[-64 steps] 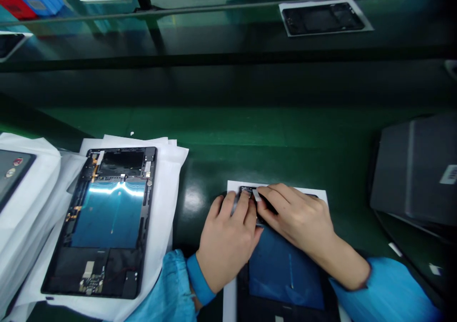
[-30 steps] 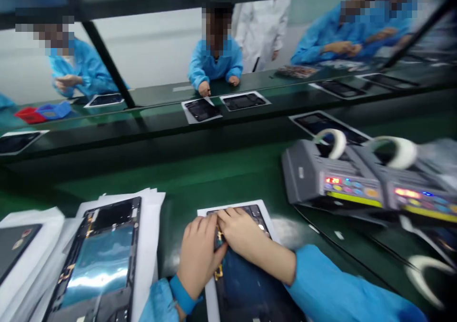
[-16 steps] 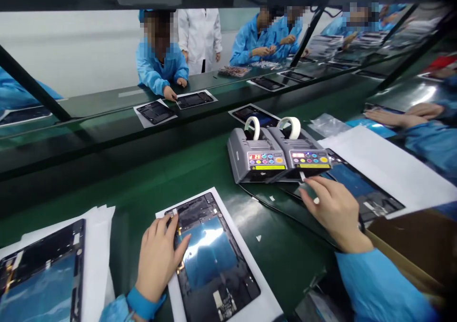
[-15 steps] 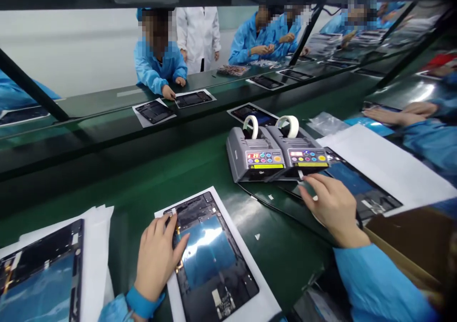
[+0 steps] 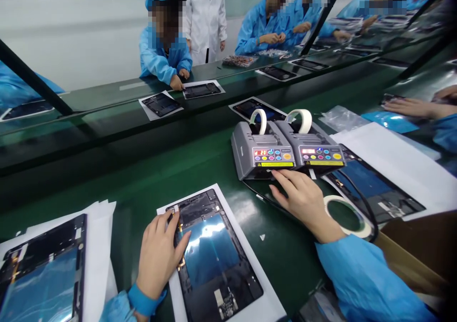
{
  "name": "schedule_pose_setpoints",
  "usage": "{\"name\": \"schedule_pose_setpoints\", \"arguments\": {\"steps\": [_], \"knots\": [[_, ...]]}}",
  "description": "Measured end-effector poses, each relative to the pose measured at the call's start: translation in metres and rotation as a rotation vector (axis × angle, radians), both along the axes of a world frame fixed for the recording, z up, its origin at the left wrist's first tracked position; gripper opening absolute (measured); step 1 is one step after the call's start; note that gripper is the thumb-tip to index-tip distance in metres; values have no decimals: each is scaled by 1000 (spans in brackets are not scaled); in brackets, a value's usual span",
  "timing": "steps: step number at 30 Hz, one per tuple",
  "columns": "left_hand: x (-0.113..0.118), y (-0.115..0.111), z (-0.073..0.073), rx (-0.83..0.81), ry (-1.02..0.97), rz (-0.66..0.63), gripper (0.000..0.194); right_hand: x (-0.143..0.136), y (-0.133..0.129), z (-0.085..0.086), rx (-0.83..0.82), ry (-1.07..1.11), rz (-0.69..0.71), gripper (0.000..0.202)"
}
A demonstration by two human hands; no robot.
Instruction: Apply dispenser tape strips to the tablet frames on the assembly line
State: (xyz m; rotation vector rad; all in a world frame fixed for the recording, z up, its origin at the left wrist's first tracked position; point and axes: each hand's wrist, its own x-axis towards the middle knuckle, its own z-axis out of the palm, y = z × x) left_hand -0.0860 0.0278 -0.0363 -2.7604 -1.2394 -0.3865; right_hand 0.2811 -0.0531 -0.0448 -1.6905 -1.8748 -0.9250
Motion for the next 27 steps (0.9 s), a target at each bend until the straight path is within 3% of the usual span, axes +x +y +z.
{"name": "schedule_pose_setpoints", "arguments": {"steps": [4,11,19,24,27], "knots": [[0,1,0,-11,-11,4,44,-1,-1,-1,-9,21,3,39],[1,0,0,-27,-37,7,44,0,2,-2,21,82,1,19],[1,0,0,-37,-36,6,44,9,10,3,50,4,-43,7],[2,-4,2,-75,-15,17,44,0,3,14,115,-33,63,11],[8,-8,8,-65,8,-1,41,-15,0,24,72,30,167,15]]}}
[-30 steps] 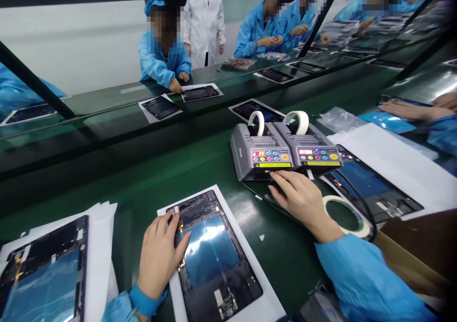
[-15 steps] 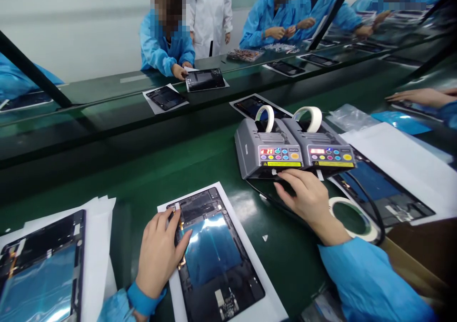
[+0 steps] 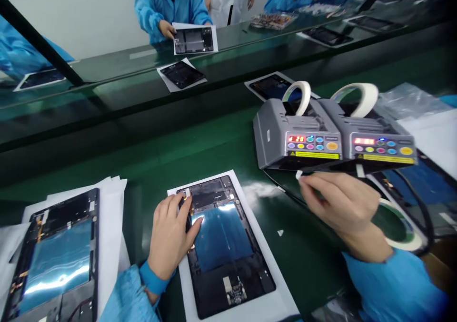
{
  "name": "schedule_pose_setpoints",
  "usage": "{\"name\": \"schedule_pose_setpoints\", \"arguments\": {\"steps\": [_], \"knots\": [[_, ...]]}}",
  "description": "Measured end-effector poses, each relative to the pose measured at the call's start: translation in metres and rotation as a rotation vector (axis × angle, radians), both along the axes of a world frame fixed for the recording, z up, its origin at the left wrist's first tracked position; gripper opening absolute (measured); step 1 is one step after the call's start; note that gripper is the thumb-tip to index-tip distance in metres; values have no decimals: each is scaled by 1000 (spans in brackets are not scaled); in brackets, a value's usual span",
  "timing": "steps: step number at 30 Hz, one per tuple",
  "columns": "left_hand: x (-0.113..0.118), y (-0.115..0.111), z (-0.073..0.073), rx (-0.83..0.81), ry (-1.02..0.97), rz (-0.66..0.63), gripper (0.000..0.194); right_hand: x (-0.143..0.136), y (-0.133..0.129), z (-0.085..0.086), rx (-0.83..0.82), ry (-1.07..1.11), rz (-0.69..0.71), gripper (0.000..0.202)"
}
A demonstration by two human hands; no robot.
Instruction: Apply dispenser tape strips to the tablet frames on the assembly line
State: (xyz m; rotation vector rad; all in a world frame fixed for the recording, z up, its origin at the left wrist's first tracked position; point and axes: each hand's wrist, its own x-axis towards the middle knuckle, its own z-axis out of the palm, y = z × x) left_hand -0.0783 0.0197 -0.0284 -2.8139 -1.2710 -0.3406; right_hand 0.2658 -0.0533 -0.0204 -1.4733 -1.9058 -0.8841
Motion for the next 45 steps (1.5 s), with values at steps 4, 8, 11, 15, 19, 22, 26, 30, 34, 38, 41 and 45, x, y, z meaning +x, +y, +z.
{"name": "schedule_pose_setpoints", "arguments": {"steps": [4,8,11,15,19,22,26,30,34,38,41,45], "knots": [[20,-5,13,-36,-32,-54,34,-21,3,3,-96,71,58,14],[49,-2,18,-198,-58,-101,23,-38,9,-9,-260,164,216,12],[69,6,15,-299,-9,-88,16,-49,16,-17,-337,188,328,12],[82,15,6,-321,-20,-80,11,-61,33,-22,-371,190,355,8],[82,18,-3,-329,-92,-69,8,-70,48,-29,-398,169,340,7],[81,17,-9,-341,-138,-75,13,-71,50,-33,-416,160,348,6],[81,15,-13,-351,-175,-90,18,-69,48,-35,-423,150,380,6],[82,15,-14,-355,-189,-95,18,-69,48,-37,-443,124,399,11],[82,15,-14,-360,-199,-90,18,-70,48,-38,-472,88,402,13],[82,15,-15,-356,-200,-92,18,-70,47,-39,-472,68,393,14],[82,15,-15,-358,-198,-88,18,-70,47,-39,-463,58,390,13],[82,15,-15,-358,-200,-85,17,-71,48,-38,-477,61,391,11]]}}
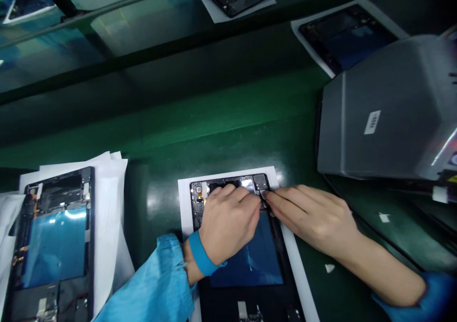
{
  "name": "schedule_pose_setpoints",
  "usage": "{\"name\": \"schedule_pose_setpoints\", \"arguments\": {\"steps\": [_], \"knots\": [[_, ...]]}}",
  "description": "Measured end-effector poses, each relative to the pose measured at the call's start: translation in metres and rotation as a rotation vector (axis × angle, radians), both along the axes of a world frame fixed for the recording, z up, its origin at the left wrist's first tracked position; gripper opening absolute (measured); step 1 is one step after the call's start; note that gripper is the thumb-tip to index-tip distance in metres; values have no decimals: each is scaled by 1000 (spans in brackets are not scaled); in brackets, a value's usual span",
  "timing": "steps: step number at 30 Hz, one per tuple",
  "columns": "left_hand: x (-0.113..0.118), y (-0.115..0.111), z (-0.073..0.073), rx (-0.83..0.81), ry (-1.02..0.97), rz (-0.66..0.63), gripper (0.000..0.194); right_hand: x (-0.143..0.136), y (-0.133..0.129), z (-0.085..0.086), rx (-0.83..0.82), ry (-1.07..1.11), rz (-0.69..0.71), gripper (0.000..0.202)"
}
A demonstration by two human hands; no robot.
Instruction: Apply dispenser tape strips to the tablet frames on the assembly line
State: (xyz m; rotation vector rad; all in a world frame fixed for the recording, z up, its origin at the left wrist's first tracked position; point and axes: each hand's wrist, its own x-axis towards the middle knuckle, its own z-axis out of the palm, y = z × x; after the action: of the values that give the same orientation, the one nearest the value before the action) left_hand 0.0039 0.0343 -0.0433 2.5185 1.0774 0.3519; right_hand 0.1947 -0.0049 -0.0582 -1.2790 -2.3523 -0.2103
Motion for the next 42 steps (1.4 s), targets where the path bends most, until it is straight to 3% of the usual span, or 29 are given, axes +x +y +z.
{"name": "schedule_pose_setpoints", "arguments": {"steps": [17,27,30,34,38,40,42], "knots": [[1,1,1,-39,18,6,19,-6,3,12,-111,-72,-46,15],[3,5,0,-52,14,38,17,-13,-19,11,-74,-194,-54,29],[3,2,6,-84,2,35,15,-12,-24,10,-72,-179,-60,29],[-29,-25,28,-197,-168,136,13,-9,-24,5,-63,-101,-48,28],[-89,-67,49,-299,-224,418,26,-7,-21,1,-48,-74,-24,30],[-110,-81,51,-318,-199,510,28,-5,-20,0,-36,-45,-19,28],[-118,-88,46,-330,-181,506,30,-3,-20,-2,-37,6,-3,25]]}}
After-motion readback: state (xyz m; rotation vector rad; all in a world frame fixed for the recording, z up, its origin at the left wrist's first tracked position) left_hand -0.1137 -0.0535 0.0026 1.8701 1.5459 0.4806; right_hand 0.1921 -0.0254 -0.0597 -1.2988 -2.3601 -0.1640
